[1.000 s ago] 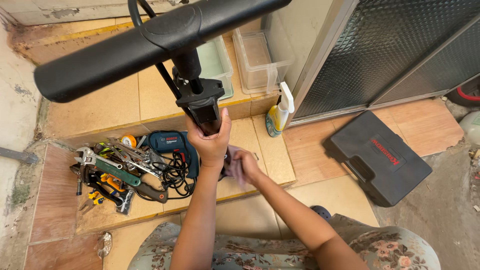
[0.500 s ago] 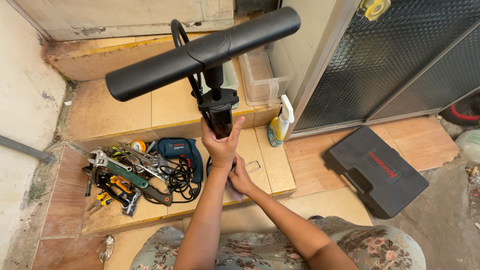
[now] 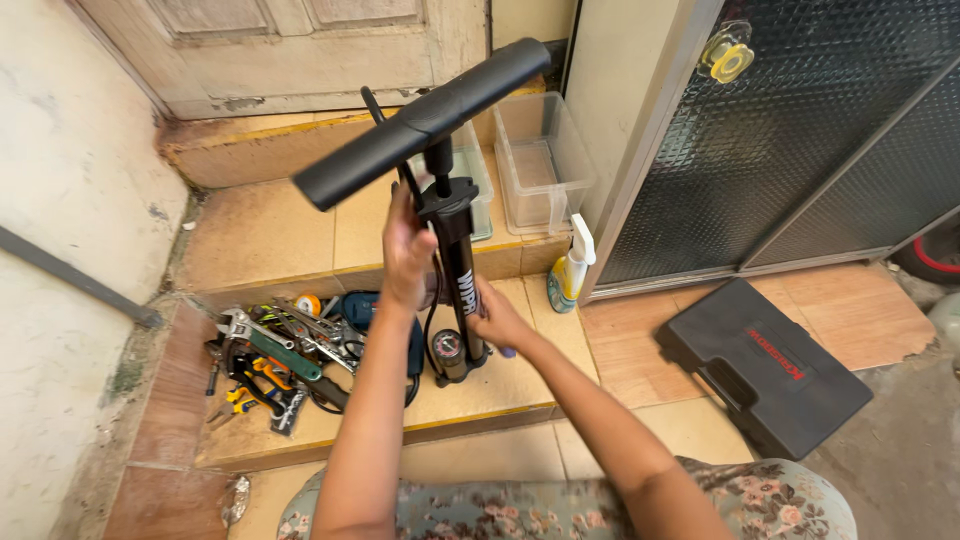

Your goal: The person sits on the stairs and wipes a bicycle pump with a cloth, then wipes the pump's hose and gauge. They open a black toolbox case on the floor, then spray and wipe a corded power drill with the cloth, turning it to clean different sides.

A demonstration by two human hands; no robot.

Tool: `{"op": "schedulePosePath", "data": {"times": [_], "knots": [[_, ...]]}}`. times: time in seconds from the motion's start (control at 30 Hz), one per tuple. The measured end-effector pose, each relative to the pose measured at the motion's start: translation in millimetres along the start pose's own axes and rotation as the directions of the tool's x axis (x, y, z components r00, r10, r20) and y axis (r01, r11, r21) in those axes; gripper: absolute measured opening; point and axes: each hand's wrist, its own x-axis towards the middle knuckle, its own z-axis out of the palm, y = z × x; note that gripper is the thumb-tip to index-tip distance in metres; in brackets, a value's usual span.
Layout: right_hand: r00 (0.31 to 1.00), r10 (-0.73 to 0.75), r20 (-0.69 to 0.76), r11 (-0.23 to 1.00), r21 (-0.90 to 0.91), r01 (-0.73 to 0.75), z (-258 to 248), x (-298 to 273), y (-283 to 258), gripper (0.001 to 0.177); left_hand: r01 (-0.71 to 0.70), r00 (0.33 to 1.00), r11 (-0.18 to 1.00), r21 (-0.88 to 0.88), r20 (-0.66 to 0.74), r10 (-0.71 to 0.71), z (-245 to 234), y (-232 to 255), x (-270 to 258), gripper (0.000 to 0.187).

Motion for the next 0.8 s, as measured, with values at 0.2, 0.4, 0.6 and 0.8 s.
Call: {"op": "schedulePosePath", "data": {"times": [0.2,0.4,0.6,0.8], "knots": [[0.838,-0.474,-0.269,0.785,-0.561,0.264,-43.7,26.2,-71.3,0.047,0.135,0.991,0.872,0.47,-0.06,-0.121,6.8,16.8,59.0,0.027],[0.633,-0.579,-0.514,0.814,-0.412,0.409,-32.2,33.0,-138.5,0.049,0.173,0.957,0.967,0.187,-0.264,-0.121,28.7,10.5,57.2,0.022],[0.662,-0.594,-0.457,0.787,-0.5,0.36,45.1,18.4,-55.0,0.036,0.085,0.971,0.964,0.253,-0.239,-0.023,35.8,20.1,49.2,0.027],[0.778,-0.448,-0.441,0.893,-0.268,0.362,61.3,-23.2,-18.8,0.036,0.09,0.983,0.986,0.14,-0.173,-0.066,44.7,13.9,43.5,0.022]]}}
